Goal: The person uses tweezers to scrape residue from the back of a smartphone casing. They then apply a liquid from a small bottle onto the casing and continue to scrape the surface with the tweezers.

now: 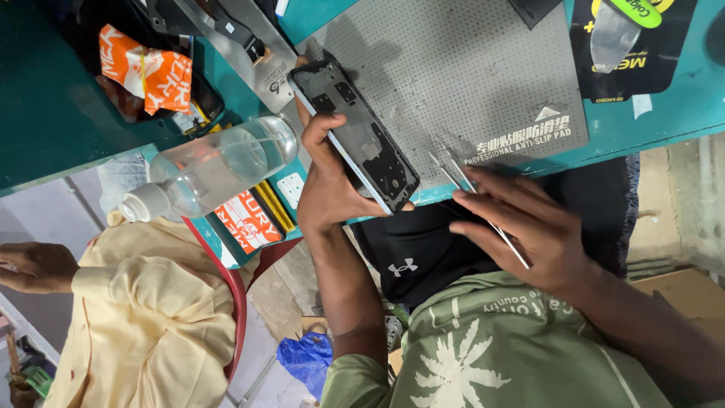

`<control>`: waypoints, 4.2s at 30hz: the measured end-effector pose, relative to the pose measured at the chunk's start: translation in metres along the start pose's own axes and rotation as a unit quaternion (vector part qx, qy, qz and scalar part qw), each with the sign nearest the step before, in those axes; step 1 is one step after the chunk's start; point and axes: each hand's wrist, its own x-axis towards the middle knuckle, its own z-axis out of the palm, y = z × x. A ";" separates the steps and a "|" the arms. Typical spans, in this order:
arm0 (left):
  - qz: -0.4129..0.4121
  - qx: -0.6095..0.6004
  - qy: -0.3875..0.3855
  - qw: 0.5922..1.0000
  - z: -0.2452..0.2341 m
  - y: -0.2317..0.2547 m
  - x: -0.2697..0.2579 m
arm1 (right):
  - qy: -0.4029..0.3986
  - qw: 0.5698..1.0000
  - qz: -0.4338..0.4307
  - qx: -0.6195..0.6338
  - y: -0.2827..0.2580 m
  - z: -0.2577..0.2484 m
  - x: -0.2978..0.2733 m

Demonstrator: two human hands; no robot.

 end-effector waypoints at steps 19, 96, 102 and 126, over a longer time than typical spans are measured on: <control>0.021 -0.019 0.008 1.000 0.003 0.008 0.007 | 0.053 0.998 -0.032 0.028 0.014 0.023 -0.004; 0.040 0.011 0.030 0.999 0.001 0.011 0.010 | 0.057 0.986 -0.145 -0.066 0.017 0.020 -0.006; 0.056 -0.006 0.044 0.997 0.001 0.013 0.015 | 0.048 0.987 -0.144 -0.053 0.018 0.024 -0.005; 0.058 -0.019 0.031 0.998 0.001 -0.001 0.006 | -0.014 0.978 -0.167 -0.125 0.001 0.026 0.020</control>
